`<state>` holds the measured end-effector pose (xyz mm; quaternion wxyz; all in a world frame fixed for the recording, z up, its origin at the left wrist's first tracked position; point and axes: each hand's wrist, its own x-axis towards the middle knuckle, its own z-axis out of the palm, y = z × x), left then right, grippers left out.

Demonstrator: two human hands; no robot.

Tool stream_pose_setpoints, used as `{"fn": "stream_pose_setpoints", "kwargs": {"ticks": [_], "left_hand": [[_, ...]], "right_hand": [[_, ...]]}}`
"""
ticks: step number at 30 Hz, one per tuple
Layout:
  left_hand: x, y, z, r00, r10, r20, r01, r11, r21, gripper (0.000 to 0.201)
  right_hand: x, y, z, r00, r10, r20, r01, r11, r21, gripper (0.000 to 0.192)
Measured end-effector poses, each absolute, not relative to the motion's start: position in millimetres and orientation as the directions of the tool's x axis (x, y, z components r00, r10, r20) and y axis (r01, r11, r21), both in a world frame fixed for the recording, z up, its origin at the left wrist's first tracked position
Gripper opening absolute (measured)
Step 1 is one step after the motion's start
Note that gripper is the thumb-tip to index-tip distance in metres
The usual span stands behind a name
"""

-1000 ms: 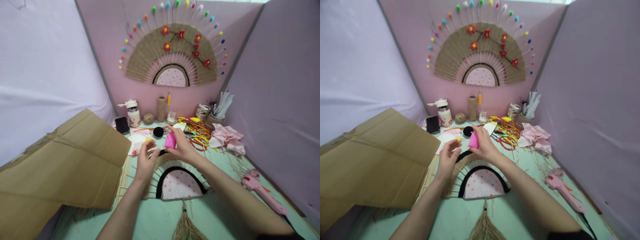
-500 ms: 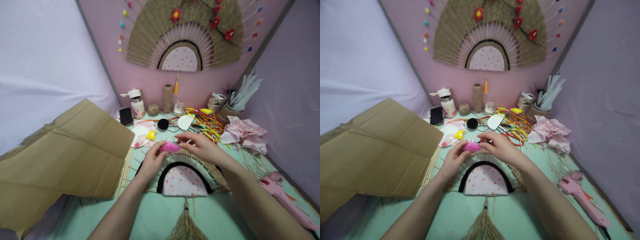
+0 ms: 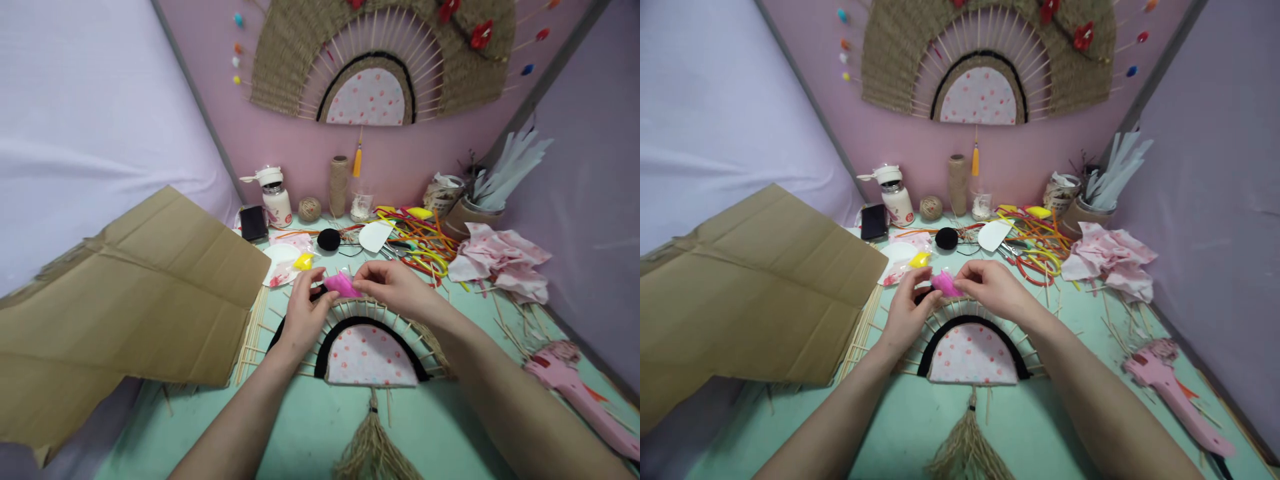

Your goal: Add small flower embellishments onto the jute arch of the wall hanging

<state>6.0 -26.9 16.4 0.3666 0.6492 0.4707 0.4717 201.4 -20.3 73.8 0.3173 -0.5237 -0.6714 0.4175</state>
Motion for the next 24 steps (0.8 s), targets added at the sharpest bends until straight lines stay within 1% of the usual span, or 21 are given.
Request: {"fn": "stream_pose_setpoints", "kwargs": {"ticks": [1, 3, 5, 9, 14, 17, 21, 24], "left_hand": [[5.8, -27.9, 16.4, 0.102, 0.939, 0.329, 0.312, -0.344, 0.885, 0.045], [6.1, -30.3, 17.3, 0.159, 0.891, 0.424, 0.383, -0.452, 0.806, 0.059], [7.1, -32.8, 18.8, 0.242, 0.856, 0.456, 0.414, -0.517, 0.749, 0.064], [8.9, -34.5, 20.2, 0.242, 0.859, 0.451, 0.449, -0.511, 0.733, 0.057], [8.6, -33.4, 19.1, 0.282, 0.843, 0.459, 0.454, -0.538, 0.71, 0.064], [8.6, -33.3, 18.4, 0.285, 0.838, 0.465, 0.46, -0.545, 0.701, 0.06], [8.7, -32.9, 17.2, 0.282, 0.837, 0.468, 0.478, -0.546, 0.688, 0.055], [8.3, -32.2, 16.2, 0.289, 0.834, 0.469, 0.479, -0.551, 0.684, 0.055]], "right_hand": [[199.0, -20.1, 71.8, -0.232, 0.973, -0.019, 0.419, 0.082, -0.904, 0.021], [192.8, -20.6, 67.4, -0.207, 0.978, -0.027, 0.387, 0.056, -0.92, 0.023], [186.6, -22.2, 63.6, -0.211, 0.976, -0.048, 0.346, 0.029, -0.938, 0.025], [180.5, -26.0, 61.6, -0.245, 0.963, -0.115, 0.281, -0.043, -0.959, 0.031], [182.0, -28.2, 60.9, -0.252, 0.947, -0.198, 0.223, -0.142, -0.964, 0.036], [184.9, -27.7, 58.1, -0.289, 0.933, -0.217, 0.196, -0.164, -0.967, 0.039], [190.8, -25.4, 56.6, -0.373, 0.894, -0.247, 0.173, -0.195, -0.965, 0.039], [193.8, -24.3, 57.6, -0.397, 0.88, -0.26, 0.182, -0.202, -0.962, 0.034]]}}
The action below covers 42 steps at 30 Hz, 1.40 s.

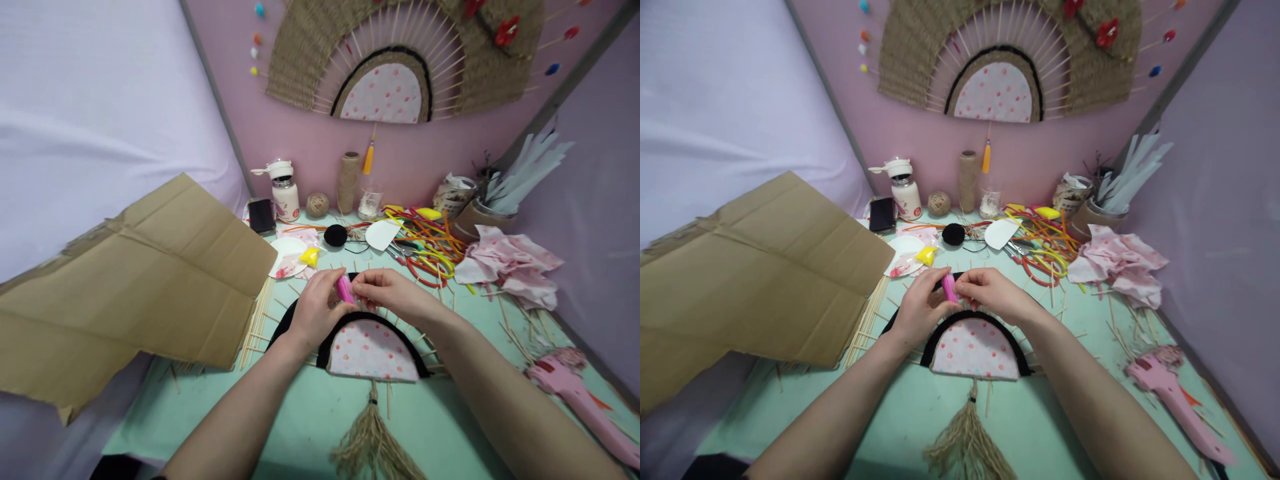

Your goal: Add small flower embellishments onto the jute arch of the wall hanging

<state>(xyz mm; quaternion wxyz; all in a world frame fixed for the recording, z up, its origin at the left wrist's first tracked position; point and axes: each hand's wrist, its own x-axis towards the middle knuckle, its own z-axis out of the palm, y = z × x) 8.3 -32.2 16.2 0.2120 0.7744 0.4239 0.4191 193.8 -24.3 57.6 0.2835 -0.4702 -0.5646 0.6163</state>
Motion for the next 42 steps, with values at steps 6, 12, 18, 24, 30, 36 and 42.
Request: {"fn": "stream_pose_setpoints", "kwargs": {"ticks": [6, 12, 18, 24, 30, 36, 42], "left_hand": [[7.7, -31.3, 13.8, 0.331, 0.803, 0.495, 0.476, -0.595, 0.648, 0.059], [7.4, -30.2, 12.8, 0.362, 0.791, 0.493, 0.477, -0.611, 0.632, 0.057], [6.7, -29.3, 11.8, 0.364, 0.775, 0.517, 0.456, -0.632, 0.626, 0.057], [5.8, -29.4, 13.2, 0.375, 0.77, 0.517, 0.462, -0.638, 0.616, 0.058], [5.9, -29.3, 12.9, 0.375, 0.769, 0.517, 0.467, -0.639, 0.611, 0.058], [7.1, -29.0, 11.8, 0.385, 0.754, 0.531, 0.496, -0.655, 0.57, 0.058], [6.9, -29.6, 9.8, 0.397, 0.748, 0.532, 0.53, -0.66, 0.532, 0.055]], "right_hand": [[194.3, -25.3, 58.1, -0.404, 0.878, -0.257, 0.201, -0.189, -0.961, 0.027], [194.5, -26.3, 59.6, -0.421, 0.856, -0.3, 0.154, -0.259, -0.954, 0.025], [194.4, -25.0, 59.9, -0.405, 0.863, -0.302, 0.146, -0.265, -0.953, 0.028], [194.2, -24.0, 58.9, -0.393, 0.862, -0.32, 0.135, -0.29, -0.947, 0.035], [195.3, -23.8, 58.5, -0.403, 0.863, -0.304, 0.168, -0.256, -0.952, 0.03], [191.7, -25.1, 57.7, -0.355, 0.899, -0.256, 0.258, -0.169, -0.951, 0.025], [187.8, -26.5, 50.9, -0.307, 0.945, -0.112, 0.394, 0.019, -0.919, 0.016]]}}
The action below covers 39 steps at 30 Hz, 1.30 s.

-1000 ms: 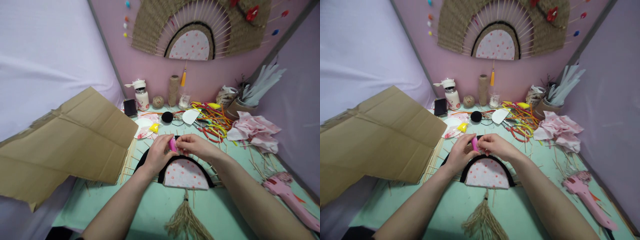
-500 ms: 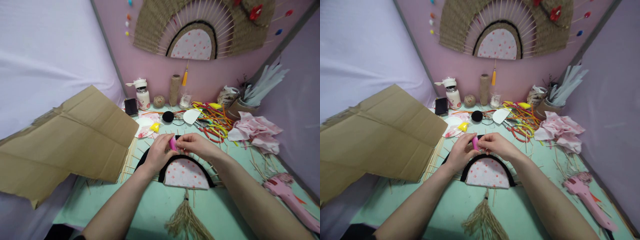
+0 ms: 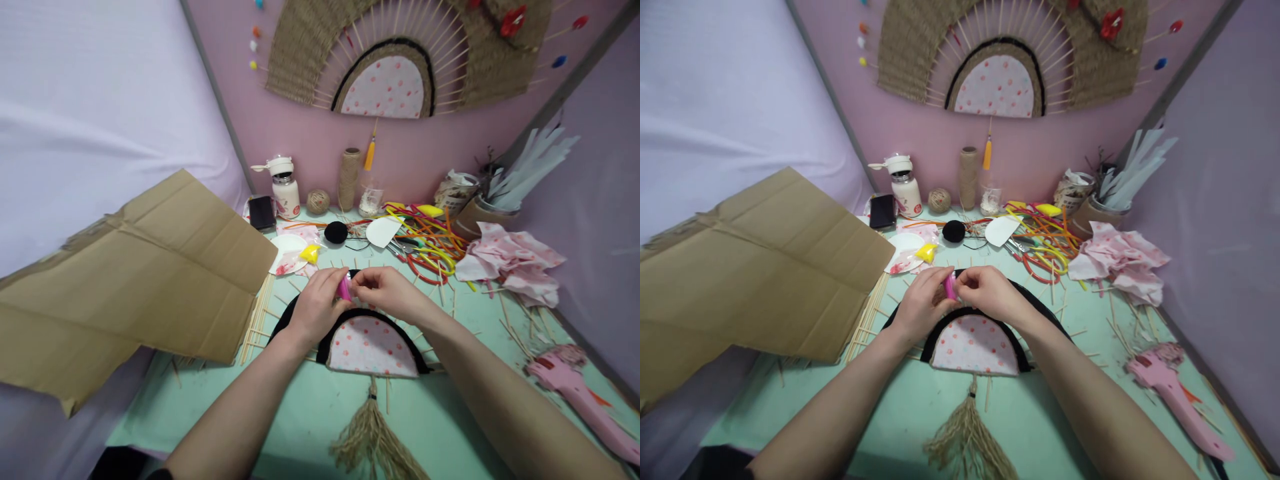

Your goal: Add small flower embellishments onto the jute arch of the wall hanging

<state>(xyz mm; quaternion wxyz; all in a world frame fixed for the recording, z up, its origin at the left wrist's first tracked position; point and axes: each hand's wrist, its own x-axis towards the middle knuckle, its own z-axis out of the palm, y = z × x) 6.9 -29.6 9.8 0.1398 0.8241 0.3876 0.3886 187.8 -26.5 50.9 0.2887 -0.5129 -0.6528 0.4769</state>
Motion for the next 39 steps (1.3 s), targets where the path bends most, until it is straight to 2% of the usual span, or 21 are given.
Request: {"fn": "stream_pose_setpoints", "kwargs": {"ticks": [5, 8, 11, 13, 17, 20, 25, 30, 39], "left_hand": [[7.4, -30.5, 10.2, 0.388, 0.793, 0.469, 0.517, -0.609, 0.602, 0.055], [7.7, -31.0, 14.5, 0.323, 0.846, 0.423, 0.54, -0.532, 0.652, 0.059], [8.3, -32.5, 21.2, 0.234, 0.892, 0.387, 0.57, -0.448, 0.688, 0.038], [9.2, -33.6, 24.3, 0.236, 0.932, 0.276, 0.529, -0.362, 0.767, 0.026], [11.0, -33.3, 22.8, 0.291, 0.956, 0.042, 0.419, -0.167, 0.892, 0.035], [11.4, -31.2, 19.9, 0.299, 0.954, -0.005, 0.424, -0.128, 0.897, 0.034], [12.4, -31.7, 20.9, 0.313, 0.949, 0.046, 0.491, -0.204, 0.847, 0.027], [12.9, -33.0, 20.6, 0.305, 0.952, 0.042, 0.506, -0.199, 0.839, 0.021], [13.6, -34.8, 26.8, 0.211, 0.964, -0.164, 0.448, 0.054, 0.893, 0.018]], "right_hand": [[188.1, -23.9, 43.6, -0.305, 0.951, -0.047, 0.452, 0.101, -0.886, 0.016], [188.7, -20.8, 41.2, -0.263, 0.964, -0.021, 0.496, 0.117, -0.86, 0.019], [186.9, -20.7, 41.1, -0.194, 0.981, 0.022, 0.565, 0.13, -0.815, 0.016], [183.1, -23.8, 42.0, -0.18, 0.982, 0.051, 0.611, 0.152, -0.777, 0.015], [172.3, -33.5, 44.3, -0.219, 0.972, 0.091, 0.686, 0.22, -0.694, 0.013], [167.4, -36.9, 45.1, -0.243, 0.965, 0.102, 0.726, 0.251, -0.64, 0.014], [167.2, -35.5, 44.0, -0.248, 0.965, 0.088, 0.772, 0.251, -0.584, 0.013], [167.1, -34.8, 42.0, -0.245, 0.967, 0.076, 0.798, 0.245, -0.551, 0.012], [158.8, -40.6, 32.4, -0.277, 0.954, 0.118, 0.848, 0.3, -0.437, 0.011]]}}
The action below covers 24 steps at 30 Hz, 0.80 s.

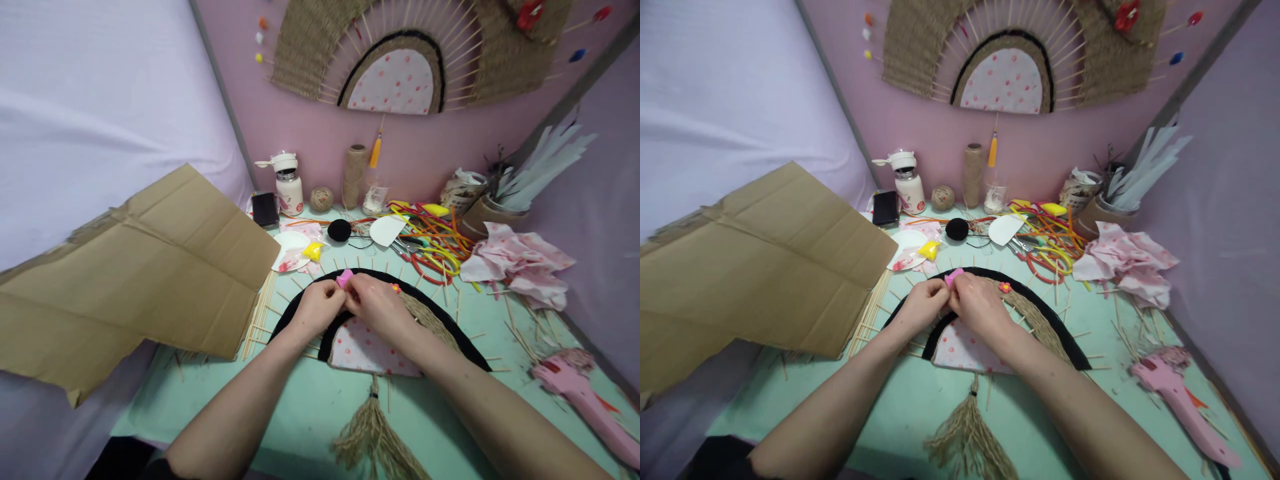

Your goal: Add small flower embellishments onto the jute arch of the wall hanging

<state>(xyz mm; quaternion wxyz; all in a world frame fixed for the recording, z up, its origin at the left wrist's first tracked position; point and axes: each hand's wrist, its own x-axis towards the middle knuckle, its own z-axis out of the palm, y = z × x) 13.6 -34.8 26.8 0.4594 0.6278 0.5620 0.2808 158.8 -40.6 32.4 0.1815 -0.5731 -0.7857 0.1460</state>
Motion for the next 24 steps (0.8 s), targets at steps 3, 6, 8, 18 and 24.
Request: {"fn": "stream_pose_setpoints", "kwargs": {"ticks": [3, 6, 8, 18, 24], "left_hand": [[13.3, -35.0, 27.2, 0.189, 0.969, -0.161, 0.451, 0.06, 0.891, 0.018], [12.7, -33.8, 24.2, 0.178, 0.976, -0.128, 0.424, 0.041, 0.905, 0.02], [12.7, -33.2, 21.4, 0.162, 0.981, -0.106, 0.402, 0.033, 0.915, 0.02], [16.7, -34.6, 17.1, 0.15, 0.984, -0.093, 0.283, 0.047, 0.958, 0.017], [15.2, -31.1, 11.9, 0.169, 0.984, -0.048, 0.297, -0.004, 0.955, 0.015]], "right_hand": [[157.4, -41.5, 27.9, -0.282, 0.95, 0.135, 0.854, 0.313, -0.416, 0.009], [158.0, -41.0, 27.1, -0.268, 0.952, 0.145, 0.854, 0.305, -0.422, 0.011], [158.5, -40.6, 28.3, -0.249, 0.957, 0.146, 0.854, 0.288, -0.434, 0.013], [162.0, -40.7, 40.1, -0.271, 0.954, 0.13, 0.8, 0.298, -0.52, 0.008], [170.4, -34.1, 41.4, -0.298, 0.948, 0.108, 0.753, 0.303, -0.583, 0.013]]}}
